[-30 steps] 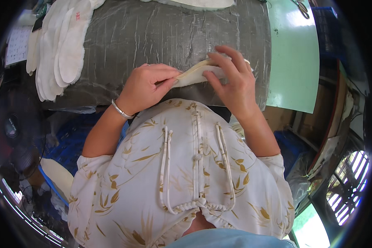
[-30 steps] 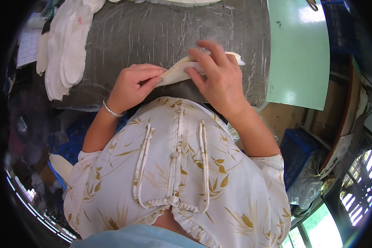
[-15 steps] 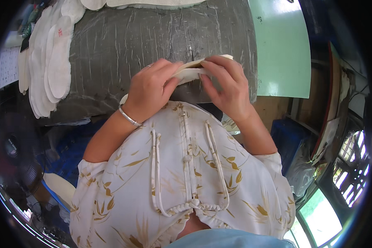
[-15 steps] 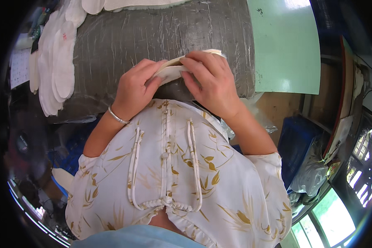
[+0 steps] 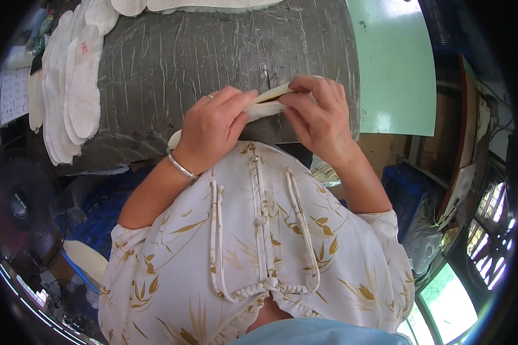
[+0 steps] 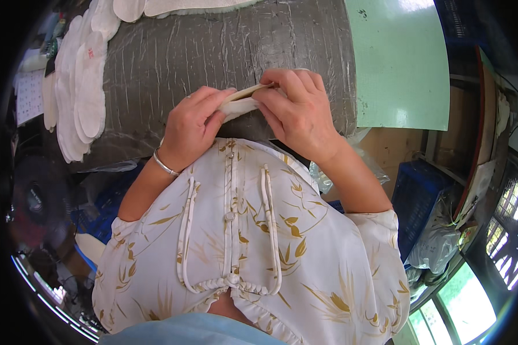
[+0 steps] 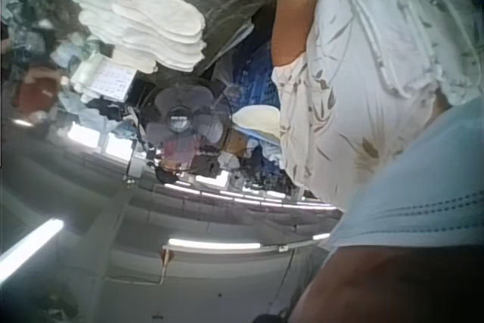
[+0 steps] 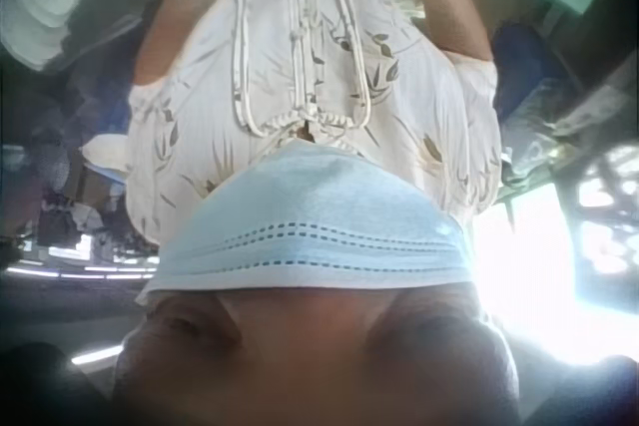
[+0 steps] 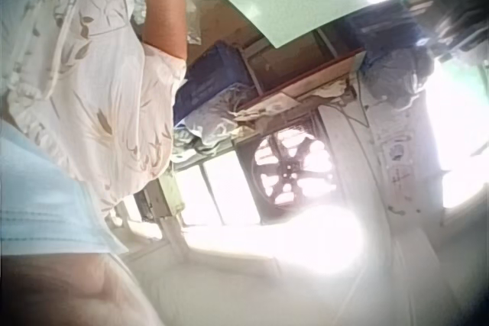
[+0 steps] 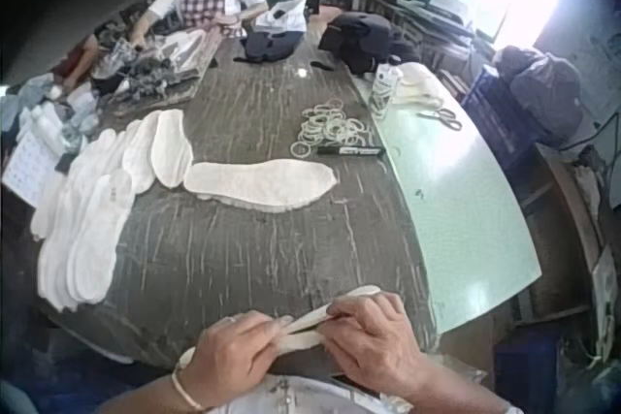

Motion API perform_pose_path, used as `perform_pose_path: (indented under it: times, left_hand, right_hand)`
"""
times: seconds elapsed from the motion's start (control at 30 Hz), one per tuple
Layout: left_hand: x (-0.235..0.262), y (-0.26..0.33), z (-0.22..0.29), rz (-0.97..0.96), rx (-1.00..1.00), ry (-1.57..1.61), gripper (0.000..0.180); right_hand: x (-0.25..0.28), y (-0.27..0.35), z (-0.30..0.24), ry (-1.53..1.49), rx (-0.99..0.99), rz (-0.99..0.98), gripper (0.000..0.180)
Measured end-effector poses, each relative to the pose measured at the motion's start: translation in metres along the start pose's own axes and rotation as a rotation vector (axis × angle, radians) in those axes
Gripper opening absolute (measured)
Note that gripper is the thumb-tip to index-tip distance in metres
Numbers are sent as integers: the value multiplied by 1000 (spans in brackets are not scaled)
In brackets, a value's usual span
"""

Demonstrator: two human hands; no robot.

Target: The recorder is inspecting and organizing shoe insoles in a manufacturing setting.

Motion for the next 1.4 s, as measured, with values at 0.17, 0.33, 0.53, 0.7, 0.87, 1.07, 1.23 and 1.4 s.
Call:
perform_pose_path:
  times: [0.17,0.33,0.53,0.7,0.87,1.07,1.23,1.4]
  left_hand:
    - [0,-1,-1,-12,-51,-1,34]
    - [-1,-2,-1,-32,-51,-21,34]
    - [-8,2,0,-16,-67,-83,38]
    - [-4,-1,1,14,-33,-16,39]
    - [-6,-1,-1,13,-41,-35,28]
    - [-4,-7,6,15,-99,-34,32]
    - [-8,-19,21,43,-71,-52,35]
    - [-11,-19,18,34,-38,1,28]
  right_hand:
    - [-9,2,4,-5,2,120,19]
    - [-13,6,4,-24,19,167,20]
    - [-16,10,6,-33,29,186,21]
    - [-15,11,6,-44,6,194,20]
    - [-16,12,7,-51,-9,201,20]
    - [-19,12,4,-15,-11,263,21]
    - [-11,11,7,-51,1,223,19]
    - [10,23,21,-147,-47,141,20]
Point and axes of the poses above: each hand's wrist, its own y-axis away from the middle knuckle, its own x-axis out of the back of the hand, z = x × y, the point moved 1 cm from there along -y, towards the middle knuckle, and after that the axes turned 11 degrees about x, right-handed, at the moved point
